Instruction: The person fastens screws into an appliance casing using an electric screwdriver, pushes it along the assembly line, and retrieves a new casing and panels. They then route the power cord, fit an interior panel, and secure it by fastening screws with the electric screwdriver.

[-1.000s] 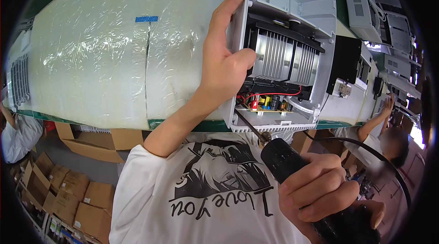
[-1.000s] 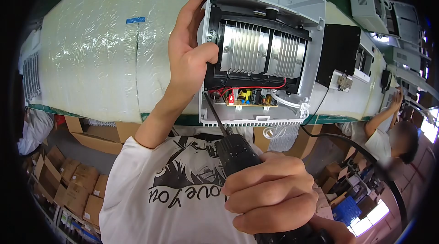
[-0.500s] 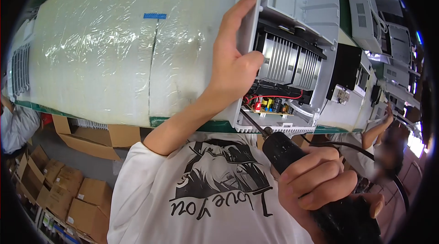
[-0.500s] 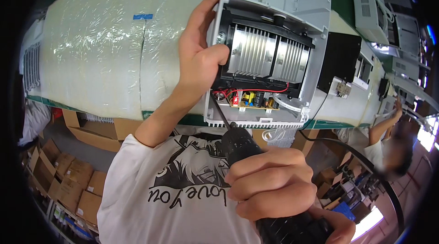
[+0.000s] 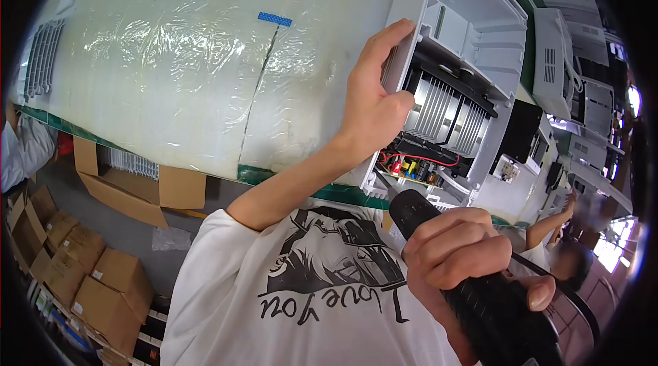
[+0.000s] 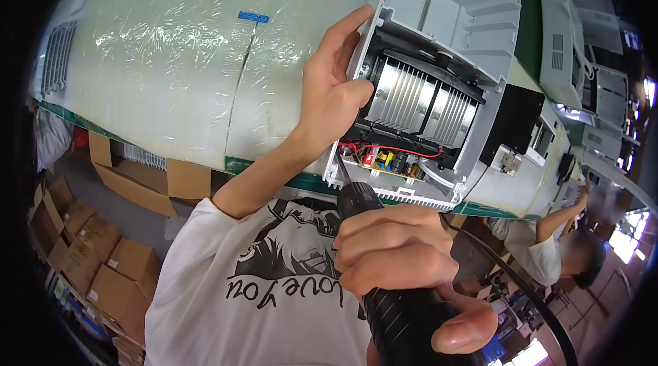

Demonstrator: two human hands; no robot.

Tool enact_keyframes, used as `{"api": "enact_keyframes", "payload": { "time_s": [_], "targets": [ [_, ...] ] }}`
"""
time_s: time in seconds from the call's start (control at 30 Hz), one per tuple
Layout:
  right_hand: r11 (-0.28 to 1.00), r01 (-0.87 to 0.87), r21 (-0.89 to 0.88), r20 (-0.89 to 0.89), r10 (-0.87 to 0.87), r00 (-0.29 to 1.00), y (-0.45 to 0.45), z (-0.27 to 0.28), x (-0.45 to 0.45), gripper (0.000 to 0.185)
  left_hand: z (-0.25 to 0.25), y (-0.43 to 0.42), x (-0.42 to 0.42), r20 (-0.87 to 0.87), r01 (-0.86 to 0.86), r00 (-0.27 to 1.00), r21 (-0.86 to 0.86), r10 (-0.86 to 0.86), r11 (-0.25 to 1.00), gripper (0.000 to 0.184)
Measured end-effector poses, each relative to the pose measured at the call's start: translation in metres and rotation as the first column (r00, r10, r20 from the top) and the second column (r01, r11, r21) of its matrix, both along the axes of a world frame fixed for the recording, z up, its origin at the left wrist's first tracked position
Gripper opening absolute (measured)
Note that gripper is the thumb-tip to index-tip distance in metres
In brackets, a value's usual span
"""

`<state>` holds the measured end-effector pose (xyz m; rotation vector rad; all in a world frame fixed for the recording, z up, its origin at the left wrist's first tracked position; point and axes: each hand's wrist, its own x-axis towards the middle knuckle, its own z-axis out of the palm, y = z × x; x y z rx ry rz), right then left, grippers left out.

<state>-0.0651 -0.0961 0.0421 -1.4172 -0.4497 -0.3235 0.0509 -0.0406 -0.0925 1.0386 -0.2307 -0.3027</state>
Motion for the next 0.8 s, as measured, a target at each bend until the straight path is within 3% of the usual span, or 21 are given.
{"api": "enact_keyframes", "payload": {
  "time_s": [0.2, 0.4, 0.5, 0.53, 0.67, 0.8],
  "targets": [
    [0.985, 0.174, 0.020, 0.070, -0.175, 0.982, 0.020, -0.001, 0.010, 0.058, 0.001, -0.001, 0.000, -0.016, -0.023, 1.000, -0.104, 0.022, 0.994, 0.079],
    [0.952, 0.304, 0.036, 0.127, -0.306, 0.943, 0.027, -0.001, 0.018, 0.078, -0.003, -0.003, 0.002, 0.027, -0.011, 1.000, -0.045, 0.012, 0.999, 0.075],
    [0.940, 0.319, 0.124, 0.133, -0.334, 0.933, 0.022, 0.008, 0.016, 0.077, 0.011, 0.003, 0.006, 0.239, 0.034, 0.962, 0.367, -0.129, 0.930, 0.075],
    [0.920, 0.350, 0.174, 0.139, -0.375, 0.916, 0.021, 0.012, 0.013, 0.077, 0.008, 0.002, 0.009, 0.280, 0.053, 0.944, 0.393, -0.174, 0.918, 0.076],
    [0.898, 0.366, 0.242, 0.306, -0.429, 0.850, -0.018, 0.048, -0.029, 0.074, 0.025, 0.015, 0.045, 0.113, 0.284, 0.906, 0.550, -0.407, 0.785, 0.091],
    [0.774, 0.474, 0.420, 0.448, -0.631, 0.633, -0.061, 0.066, -0.097, 0.065, 0.072, 0.024, 0.097, 0.071, 0.489, 0.673, 0.704, -0.736, 0.515, 0.080]
  ]
}}
